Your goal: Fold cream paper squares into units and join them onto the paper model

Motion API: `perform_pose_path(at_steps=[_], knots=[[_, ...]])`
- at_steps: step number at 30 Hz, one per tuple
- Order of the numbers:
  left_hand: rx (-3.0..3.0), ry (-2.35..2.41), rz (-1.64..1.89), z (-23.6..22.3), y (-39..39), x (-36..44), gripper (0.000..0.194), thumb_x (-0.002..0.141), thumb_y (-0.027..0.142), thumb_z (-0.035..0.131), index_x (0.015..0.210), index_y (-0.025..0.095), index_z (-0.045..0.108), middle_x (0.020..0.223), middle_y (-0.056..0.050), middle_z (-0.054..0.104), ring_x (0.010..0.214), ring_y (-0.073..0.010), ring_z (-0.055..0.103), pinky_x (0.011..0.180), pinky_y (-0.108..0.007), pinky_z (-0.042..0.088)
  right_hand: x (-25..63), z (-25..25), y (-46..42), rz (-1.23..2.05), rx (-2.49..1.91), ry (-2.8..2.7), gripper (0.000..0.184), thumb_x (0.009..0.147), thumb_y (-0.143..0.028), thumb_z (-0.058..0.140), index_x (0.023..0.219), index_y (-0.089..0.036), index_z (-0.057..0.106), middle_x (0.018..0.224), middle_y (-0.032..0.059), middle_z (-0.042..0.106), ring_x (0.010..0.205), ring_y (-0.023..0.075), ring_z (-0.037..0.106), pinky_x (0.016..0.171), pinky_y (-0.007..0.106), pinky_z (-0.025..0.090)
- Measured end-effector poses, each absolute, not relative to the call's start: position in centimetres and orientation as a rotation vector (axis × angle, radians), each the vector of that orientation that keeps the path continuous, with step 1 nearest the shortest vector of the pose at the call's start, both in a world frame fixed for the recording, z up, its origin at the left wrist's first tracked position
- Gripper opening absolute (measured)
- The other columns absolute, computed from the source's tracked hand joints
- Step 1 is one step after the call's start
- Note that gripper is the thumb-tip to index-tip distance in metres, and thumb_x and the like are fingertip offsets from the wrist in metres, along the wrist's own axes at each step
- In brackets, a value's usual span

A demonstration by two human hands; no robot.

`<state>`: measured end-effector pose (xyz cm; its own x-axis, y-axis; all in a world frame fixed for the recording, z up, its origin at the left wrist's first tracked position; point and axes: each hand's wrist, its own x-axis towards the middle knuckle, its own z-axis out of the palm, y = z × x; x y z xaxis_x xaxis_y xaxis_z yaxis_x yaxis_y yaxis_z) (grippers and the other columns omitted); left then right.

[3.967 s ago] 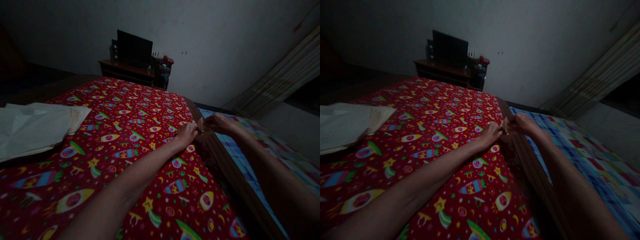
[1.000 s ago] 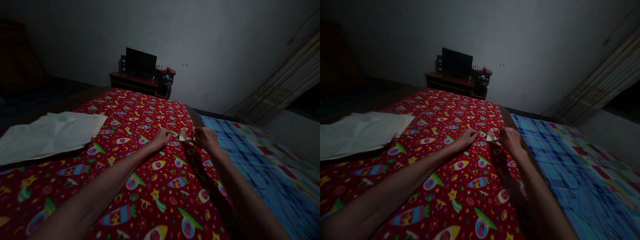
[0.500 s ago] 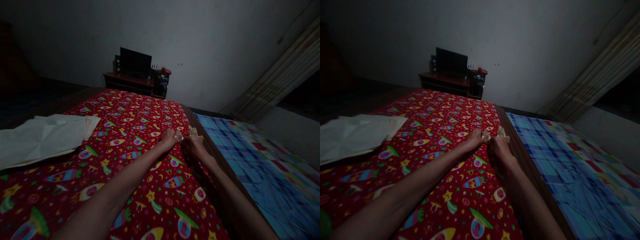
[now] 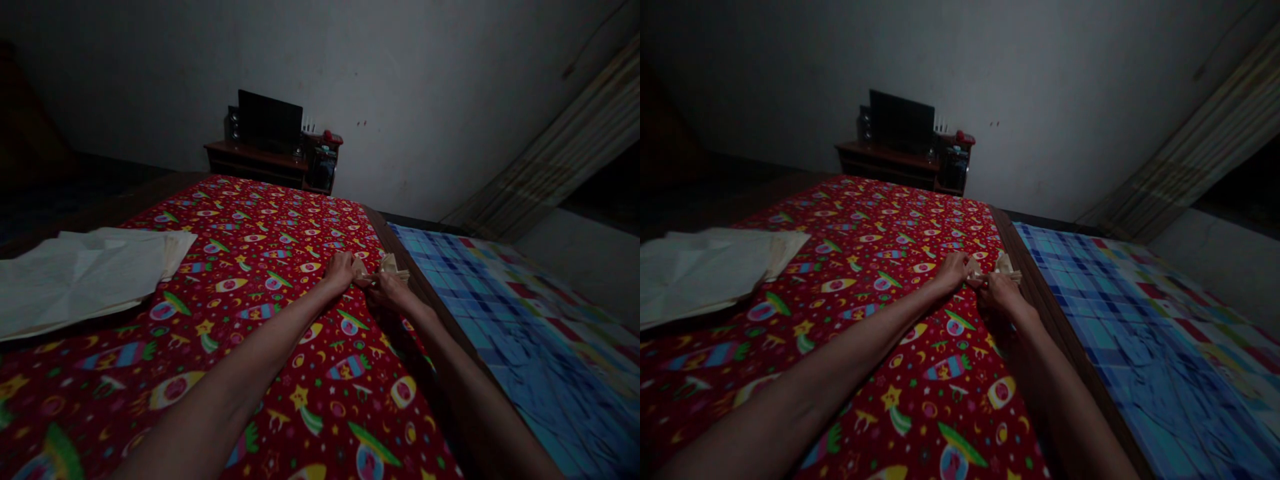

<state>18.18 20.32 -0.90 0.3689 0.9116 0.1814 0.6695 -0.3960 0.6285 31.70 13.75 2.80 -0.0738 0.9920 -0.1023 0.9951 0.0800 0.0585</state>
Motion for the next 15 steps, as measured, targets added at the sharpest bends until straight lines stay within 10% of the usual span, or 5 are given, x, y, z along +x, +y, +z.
perform_pose_path(at_steps=[15], knots=[[2.119, 1.371, 0.753, -0.7, 20.4, 18.2, 0.027, 0.081, 0.019, 0.057, 0.107, 0.012, 0.06, 0.107, -0.013, 0.063, 0.099, -0.0232, 0.058, 0.082, -0.031, 0.047, 30.3, 3.0, 12.7, 0.233, 2.072, 2.142, 0.032, 0.089, -0.021, 0.037, 0.107, -0.01, 0.061, 0.096, 0.0187, 0.064, 0.091, 0.0288, 0.061, 0.071, 0.033, 0.043]])
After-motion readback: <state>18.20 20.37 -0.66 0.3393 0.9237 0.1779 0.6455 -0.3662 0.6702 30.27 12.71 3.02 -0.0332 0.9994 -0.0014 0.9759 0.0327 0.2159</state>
